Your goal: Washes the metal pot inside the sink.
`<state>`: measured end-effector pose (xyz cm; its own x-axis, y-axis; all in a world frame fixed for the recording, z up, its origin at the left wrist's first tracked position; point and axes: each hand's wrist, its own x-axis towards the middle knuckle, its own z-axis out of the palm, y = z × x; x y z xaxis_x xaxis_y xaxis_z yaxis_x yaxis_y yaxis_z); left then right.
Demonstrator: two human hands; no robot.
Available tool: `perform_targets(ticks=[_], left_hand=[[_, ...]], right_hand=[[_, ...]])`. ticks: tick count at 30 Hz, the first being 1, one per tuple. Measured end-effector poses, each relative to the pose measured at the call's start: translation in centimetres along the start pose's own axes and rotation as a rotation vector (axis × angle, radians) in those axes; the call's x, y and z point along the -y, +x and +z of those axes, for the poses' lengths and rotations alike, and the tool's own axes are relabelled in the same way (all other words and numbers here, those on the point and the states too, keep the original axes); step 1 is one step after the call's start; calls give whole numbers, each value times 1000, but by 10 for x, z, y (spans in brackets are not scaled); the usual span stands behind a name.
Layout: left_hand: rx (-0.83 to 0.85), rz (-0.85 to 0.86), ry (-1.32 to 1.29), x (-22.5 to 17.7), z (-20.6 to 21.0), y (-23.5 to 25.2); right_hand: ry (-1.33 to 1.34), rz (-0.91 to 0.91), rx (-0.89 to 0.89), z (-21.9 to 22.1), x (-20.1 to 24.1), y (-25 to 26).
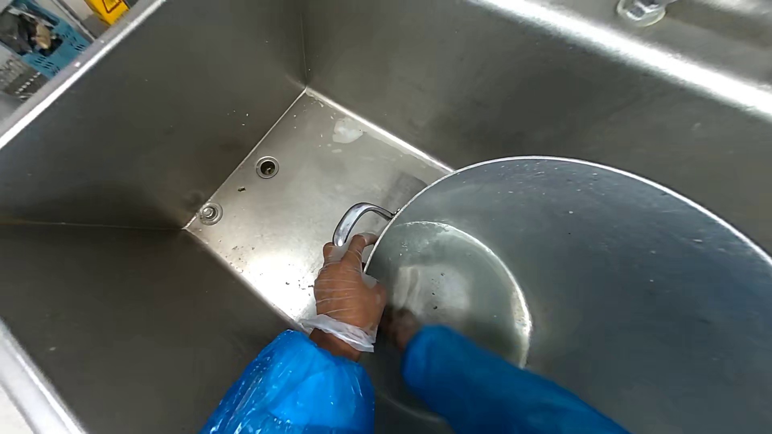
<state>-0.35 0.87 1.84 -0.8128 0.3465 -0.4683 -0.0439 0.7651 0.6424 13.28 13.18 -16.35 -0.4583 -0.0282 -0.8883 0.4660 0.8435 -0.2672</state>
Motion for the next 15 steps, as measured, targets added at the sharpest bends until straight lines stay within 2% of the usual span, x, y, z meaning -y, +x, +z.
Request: perform_targets(ticks=[2, 3, 4, 6, 8, 10, 12, 14, 15], left_hand=[[7, 4, -16, 1, 2, -1], [6, 8, -16, 0, 1, 0], [5, 10, -16, 1, 0, 0], [5, 8, -9, 2, 1, 0], [1, -4, -9, 2, 2, 0], [9, -10, -4, 0, 0, 0], [11, -9, 5, 0, -1, 1], [11, -5, -2, 0, 1, -1], [12, -5, -5, -1, 1, -1]], right_hand=[[-147, -196, 232, 42, -4, -21], [-177, -253, 243, 40, -6, -20], [-135, -232, 194, 24, -7, -14], [-20, -54, 50, -25, -6, -1], [-77, 11, -40, -50, -11, 17], [-54, 16, -68, -18, -9, 15], [-130, -76, 100, 18, 0, -8], [-187, -134, 185, 15, -5, -16], [-133, -96, 125, -4, -7, -11]])
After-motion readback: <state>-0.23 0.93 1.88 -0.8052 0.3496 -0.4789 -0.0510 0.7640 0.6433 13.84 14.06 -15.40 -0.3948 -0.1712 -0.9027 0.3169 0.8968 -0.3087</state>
